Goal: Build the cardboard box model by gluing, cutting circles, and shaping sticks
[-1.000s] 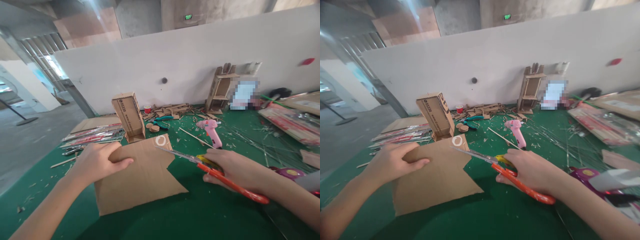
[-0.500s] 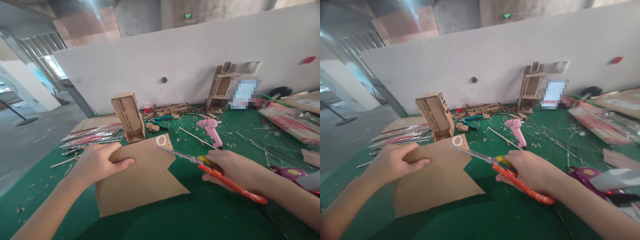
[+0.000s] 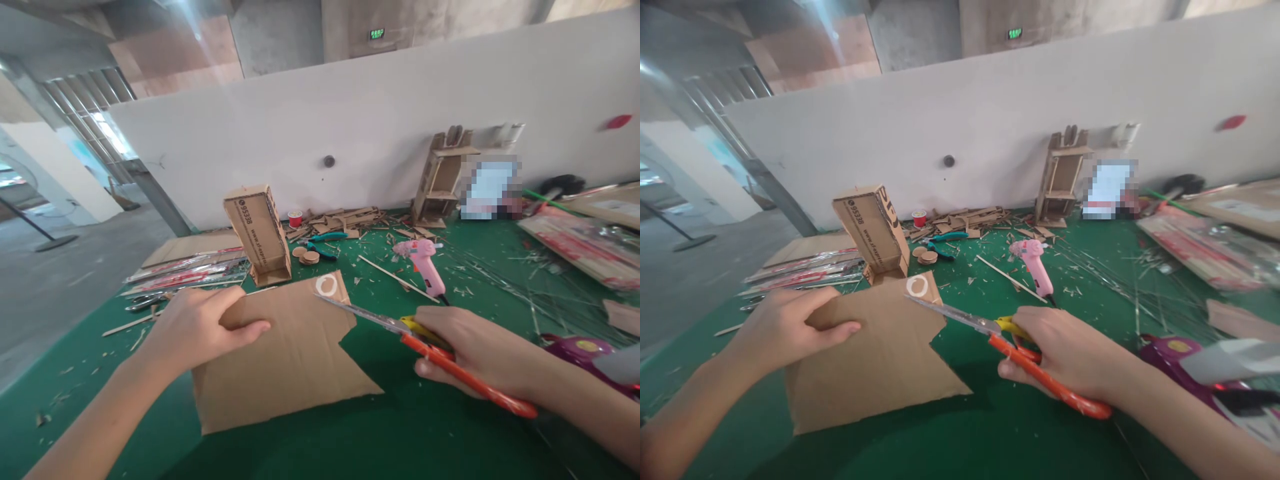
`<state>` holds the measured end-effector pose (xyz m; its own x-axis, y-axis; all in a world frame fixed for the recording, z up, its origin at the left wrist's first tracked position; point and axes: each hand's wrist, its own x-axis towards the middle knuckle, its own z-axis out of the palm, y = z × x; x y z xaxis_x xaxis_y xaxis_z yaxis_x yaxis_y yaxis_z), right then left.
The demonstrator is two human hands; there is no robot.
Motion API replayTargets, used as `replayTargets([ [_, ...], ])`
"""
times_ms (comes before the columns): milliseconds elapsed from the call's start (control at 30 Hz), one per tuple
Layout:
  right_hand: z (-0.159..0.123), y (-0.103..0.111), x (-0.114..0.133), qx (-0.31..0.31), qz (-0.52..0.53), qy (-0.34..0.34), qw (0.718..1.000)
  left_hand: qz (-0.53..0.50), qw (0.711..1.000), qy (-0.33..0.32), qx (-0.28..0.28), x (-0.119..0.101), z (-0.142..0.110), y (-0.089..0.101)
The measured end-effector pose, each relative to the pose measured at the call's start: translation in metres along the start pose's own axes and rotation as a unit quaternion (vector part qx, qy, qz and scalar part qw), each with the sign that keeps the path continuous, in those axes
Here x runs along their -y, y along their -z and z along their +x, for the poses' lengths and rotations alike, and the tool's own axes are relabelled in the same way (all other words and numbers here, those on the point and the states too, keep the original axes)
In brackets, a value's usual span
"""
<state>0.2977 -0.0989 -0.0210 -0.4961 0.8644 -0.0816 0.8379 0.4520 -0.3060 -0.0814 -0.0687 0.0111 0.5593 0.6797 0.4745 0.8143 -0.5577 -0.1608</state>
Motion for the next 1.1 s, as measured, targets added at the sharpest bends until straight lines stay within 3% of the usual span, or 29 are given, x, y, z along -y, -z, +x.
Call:
replayTargets([
  [333,-0.004,0.002,0.005,-0.007,0.002,0.017,1.0,0.096,0.994,-0.042,-0.023,-0.008,0.0,0.001],
  [900,0.001,-0.005,0.003,-0.023,0.005,0.011,1.0,0.086,0.995,-0.037,-0.032,-0.011,0.002,0.003],
  [1100,-0.003,-0.003,0.002,-0.02,0.019,0.043,0.999,0.085,0.995,-0.045,-0.027,-0.014,0.003,0.005],
])
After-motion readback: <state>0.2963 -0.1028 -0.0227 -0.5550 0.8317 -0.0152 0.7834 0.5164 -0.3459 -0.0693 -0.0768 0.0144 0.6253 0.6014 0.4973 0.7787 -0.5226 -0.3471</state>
